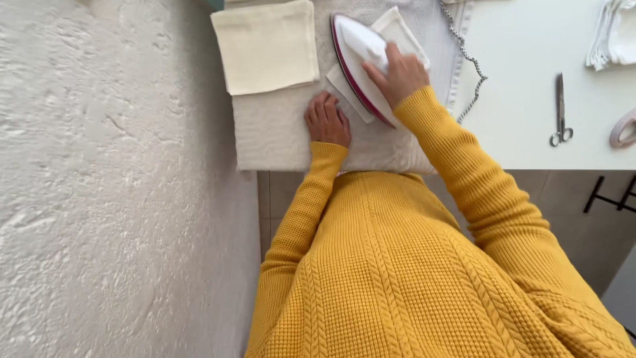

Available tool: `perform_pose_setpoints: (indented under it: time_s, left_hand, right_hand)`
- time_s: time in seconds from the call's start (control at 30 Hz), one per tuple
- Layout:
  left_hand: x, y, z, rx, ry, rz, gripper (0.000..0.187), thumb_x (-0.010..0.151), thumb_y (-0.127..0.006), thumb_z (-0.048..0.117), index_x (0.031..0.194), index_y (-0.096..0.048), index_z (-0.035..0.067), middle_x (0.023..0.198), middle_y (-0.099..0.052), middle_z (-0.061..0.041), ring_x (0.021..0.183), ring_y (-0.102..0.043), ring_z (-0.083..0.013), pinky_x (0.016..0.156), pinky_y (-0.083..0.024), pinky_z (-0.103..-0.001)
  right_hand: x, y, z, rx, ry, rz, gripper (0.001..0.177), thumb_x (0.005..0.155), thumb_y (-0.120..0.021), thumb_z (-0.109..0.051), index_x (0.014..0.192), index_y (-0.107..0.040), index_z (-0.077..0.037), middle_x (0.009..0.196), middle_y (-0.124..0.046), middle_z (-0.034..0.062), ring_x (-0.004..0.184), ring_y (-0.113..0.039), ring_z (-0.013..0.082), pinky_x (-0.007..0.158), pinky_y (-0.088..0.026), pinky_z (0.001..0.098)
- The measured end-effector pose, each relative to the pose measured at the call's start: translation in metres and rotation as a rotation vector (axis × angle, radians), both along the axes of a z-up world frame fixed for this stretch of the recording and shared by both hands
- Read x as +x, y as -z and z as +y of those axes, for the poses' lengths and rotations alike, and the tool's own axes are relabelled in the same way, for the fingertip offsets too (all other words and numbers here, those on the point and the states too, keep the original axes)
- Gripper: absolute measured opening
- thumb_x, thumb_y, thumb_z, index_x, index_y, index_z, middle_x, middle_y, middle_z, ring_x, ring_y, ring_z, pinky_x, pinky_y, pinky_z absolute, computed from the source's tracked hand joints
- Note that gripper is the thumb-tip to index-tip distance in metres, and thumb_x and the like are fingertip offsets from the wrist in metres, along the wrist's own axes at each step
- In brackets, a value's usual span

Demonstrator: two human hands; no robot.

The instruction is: Ironing and folding small pieces of fabric on a workbench.

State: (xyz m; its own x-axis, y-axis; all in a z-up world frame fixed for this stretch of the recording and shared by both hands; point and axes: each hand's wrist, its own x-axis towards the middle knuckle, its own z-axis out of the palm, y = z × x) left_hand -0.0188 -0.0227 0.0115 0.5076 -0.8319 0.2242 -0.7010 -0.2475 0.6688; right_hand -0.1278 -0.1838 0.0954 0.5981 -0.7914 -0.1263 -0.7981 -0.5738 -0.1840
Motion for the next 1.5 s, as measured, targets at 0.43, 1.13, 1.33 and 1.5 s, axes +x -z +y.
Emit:
perform_pose_setpoints:
  time_s: [0.43, 1.13, 1.33, 1.5]
  left_hand:
    - [-0.017, 0.018, -0.037, 0.166, 0.082, -0.12, 0.042, 0.1, -0.06, 0.026, 0.133, -0.046, 0.005, 0.157, -0.035, -0.013, 0.155, -0.019, -0.0291, 0.128, -0.01, -0.058]
    - [-0.013, 0.008, -0.04, 0.198, 0.084, -0.18, 0.041, 0.1, -0.059, 0.024, 0.134, -0.047, 0.004, 0.158, -0.035, -0.015, 0.155, -0.02, -0.0314, 0.128, -0.012, -0.058]
    - [-0.019, 0.018, -0.042, 0.197, 0.085, -0.234, 0.041, 0.101, -0.06, 0.024, 0.134, -0.047, 0.004, 0.159, -0.034, -0.015, 0.156, -0.019, -0.0304, 0.129, -0.012, -0.058]
    - [-0.021, 0.009, -0.06, 0.165, 0.121, -0.205, 0.067, 0.106, -0.053, 0.037, 0.157, -0.027, 0.002, 0.17, -0.013, -0.015, 0.16, -0.004, -0.0291, 0.132, -0.003, -0.058]
  right_hand:
    - [0.001, -0.006, -0.029, 0.149, 0.126, 0.019, 0.052, 0.104, -0.066, -0.047, 0.109, -0.061, 0.005, 0.072, -0.071, 0.0194, 0.061, -0.073, 0.0298, 0.051, -0.061, 0.0418]
    - [-0.01, -0.012, -0.035, 0.168, 0.101, -0.056, 0.051, 0.103, -0.068, -0.046, 0.112, -0.061, 0.004, 0.07, -0.071, 0.0191, 0.061, -0.072, 0.0306, 0.054, -0.059, 0.0422]
    - [-0.002, -0.011, -0.045, 0.112, 0.158, -0.057, 0.052, 0.104, -0.068, -0.046, 0.112, -0.061, 0.005, 0.07, -0.069, 0.0191, 0.06, -0.071, 0.0304, 0.05, -0.059, 0.0419]
    - [-0.022, -0.001, -0.041, 0.136, 0.091, -0.06, 0.051, 0.102, -0.069, -0.045, 0.108, -0.061, 0.005, 0.066, -0.069, 0.0182, 0.056, -0.07, 0.0287, 0.048, -0.058, 0.0416]
